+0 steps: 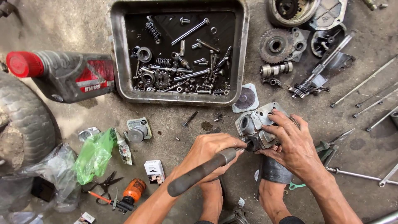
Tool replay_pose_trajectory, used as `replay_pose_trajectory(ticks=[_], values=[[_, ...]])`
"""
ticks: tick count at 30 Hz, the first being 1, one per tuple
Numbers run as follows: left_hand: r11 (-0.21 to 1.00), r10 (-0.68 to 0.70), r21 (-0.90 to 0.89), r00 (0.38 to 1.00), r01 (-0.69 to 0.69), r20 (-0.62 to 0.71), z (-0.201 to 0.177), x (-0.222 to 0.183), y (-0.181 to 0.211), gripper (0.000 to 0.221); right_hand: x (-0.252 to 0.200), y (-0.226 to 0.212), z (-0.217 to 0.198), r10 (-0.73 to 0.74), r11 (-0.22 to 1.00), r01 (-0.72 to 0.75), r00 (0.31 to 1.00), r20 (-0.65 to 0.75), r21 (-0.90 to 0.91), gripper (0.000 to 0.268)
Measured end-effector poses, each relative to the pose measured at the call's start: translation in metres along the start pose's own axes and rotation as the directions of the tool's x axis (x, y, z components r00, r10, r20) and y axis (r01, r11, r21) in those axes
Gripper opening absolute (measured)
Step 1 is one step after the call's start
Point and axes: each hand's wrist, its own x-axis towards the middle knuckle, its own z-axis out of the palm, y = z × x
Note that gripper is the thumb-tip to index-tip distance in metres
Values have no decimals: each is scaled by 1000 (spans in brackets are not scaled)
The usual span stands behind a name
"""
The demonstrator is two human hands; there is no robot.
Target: The person uses a hammer and punch to tap and adjust a metal engine cylinder block. They rotate the block to access different sides and continue tapping specific areas with the tools.
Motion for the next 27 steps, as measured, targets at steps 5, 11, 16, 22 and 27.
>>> replay_pose_trajectory(ticks=[5,11,16,22,27], values=[[961,-223,-189,971,204,-86,28,-15,-17,11,0,-5,0,2,1000,-3,1000,30,10,64],[125,-821,-930,562,344,97,24,-60,-64,17,17,26,-24,42,960,-82,987,152,266,62],[242,-791,-964,597,107,-132,18,-91,-52,19,24,41,-41,335,828,-397,917,217,396,67],[510,-693,-853,639,109,-333,43,-82,-27,18,18,12,-32,667,-20,-662,549,503,749,36],[887,-451,-316,776,336,-440,64,-68,-13,14,20,10,-7,661,-274,-719,341,668,639,19]])
